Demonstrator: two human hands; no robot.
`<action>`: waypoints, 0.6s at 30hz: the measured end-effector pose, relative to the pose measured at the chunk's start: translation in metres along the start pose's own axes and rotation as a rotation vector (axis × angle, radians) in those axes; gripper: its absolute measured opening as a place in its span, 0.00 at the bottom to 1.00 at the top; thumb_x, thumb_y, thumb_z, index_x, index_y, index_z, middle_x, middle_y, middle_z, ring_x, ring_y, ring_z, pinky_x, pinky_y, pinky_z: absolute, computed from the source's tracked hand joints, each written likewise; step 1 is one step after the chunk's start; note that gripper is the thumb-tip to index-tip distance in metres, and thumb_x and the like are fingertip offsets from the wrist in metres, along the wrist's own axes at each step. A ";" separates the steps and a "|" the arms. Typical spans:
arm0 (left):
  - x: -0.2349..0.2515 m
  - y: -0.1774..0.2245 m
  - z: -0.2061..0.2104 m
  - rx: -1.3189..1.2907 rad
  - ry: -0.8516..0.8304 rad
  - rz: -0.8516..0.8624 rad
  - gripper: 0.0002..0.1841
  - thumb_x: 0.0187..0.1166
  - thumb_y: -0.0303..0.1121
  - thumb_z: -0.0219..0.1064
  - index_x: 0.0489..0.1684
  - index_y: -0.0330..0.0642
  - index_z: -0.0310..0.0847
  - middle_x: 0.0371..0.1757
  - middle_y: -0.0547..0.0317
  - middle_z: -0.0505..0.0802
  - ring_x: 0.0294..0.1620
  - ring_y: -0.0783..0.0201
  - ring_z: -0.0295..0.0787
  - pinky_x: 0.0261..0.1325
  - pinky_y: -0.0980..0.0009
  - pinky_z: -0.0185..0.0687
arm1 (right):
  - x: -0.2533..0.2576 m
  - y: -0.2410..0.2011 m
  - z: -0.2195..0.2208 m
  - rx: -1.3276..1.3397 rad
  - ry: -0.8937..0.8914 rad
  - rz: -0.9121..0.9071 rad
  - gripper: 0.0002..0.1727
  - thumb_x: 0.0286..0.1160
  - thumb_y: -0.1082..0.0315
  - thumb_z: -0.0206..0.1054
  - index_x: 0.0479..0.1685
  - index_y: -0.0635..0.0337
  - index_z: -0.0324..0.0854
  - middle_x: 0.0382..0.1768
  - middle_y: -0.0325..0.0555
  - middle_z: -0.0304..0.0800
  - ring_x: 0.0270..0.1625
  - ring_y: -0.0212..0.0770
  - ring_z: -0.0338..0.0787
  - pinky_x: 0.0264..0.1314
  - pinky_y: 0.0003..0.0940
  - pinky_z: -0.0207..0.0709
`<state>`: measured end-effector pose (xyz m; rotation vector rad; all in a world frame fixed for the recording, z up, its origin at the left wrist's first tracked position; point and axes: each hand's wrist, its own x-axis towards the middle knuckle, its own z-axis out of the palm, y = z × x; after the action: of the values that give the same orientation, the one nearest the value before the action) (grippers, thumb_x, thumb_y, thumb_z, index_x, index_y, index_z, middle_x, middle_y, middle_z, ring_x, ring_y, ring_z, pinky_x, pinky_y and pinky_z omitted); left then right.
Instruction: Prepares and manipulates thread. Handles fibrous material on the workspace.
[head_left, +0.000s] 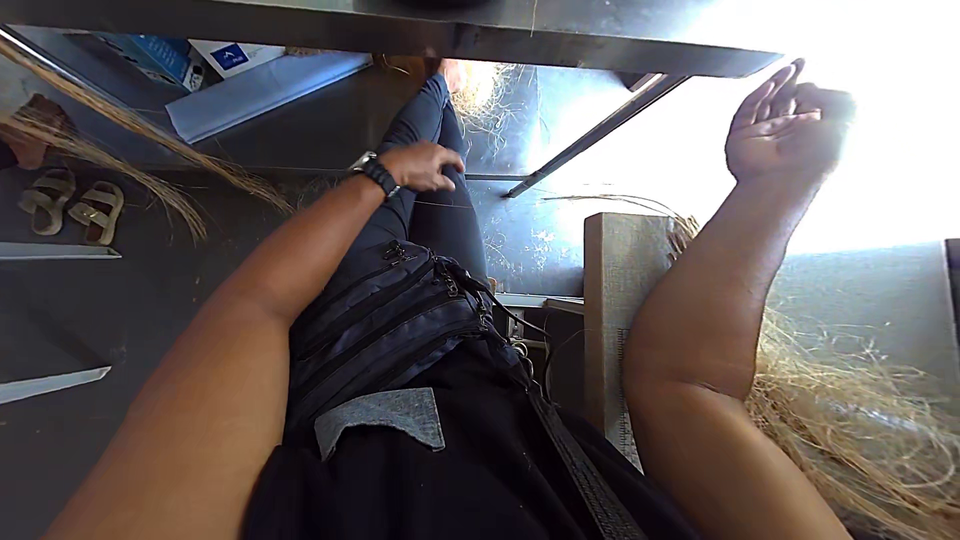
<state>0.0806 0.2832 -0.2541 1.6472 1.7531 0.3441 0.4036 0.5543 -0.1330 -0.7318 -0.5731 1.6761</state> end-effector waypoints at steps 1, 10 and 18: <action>0.011 0.013 0.007 0.008 -0.120 -0.016 0.25 0.82 0.43 0.71 0.78 0.52 0.79 0.44 0.45 0.92 0.36 0.51 0.89 0.44 0.48 0.85 | 0.000 -0.001 0.000 0.006 0.002 0.007 0.11 0.88 0.71 0.44 0.61 0.59 0.66 0.52 0.51 0.84 0.56 0.39 0.91 0.66 0.34 0.85; 0.014 -0.014 0.025 -0.256 -0.063 -0.051 0.18 0.92 0.39 0.56 0.39 0.34 0.86 0.28 0.50 0.90 0.21 0.60 0.85 0.29 0.61 0.85 | 0.004 -0.003 0.002 0.052 0.065 0.027 0.06 0.87 0.70 0.47 0.55 0.57 0.65 0.46 0.48 0.81 0.49 0.37 0.90 0.61 0.31 0.86; -0.122 -0.070 -0.020 -0.897 0.541 -0.028 0.14 0.92 0.40 0.51 0.37 0.52 0.79 0.24 0.71 0.83 0.19 0.74 0.78 0.24 0.76 0.79 | 0.000 0.007 0.005 -0.499 -0.153 0.261 0.09 0.88 0.66 0.47 0.40 0.49 0.71 0.31 0.36 0.85 0.33 0.31 0.88 0.42 0.26 0.86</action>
<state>0.0081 0.1615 -0.2467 0.9050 1.5859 1.4262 0.3954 0.5525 -0.1344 -1.0770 -1.0643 1.8599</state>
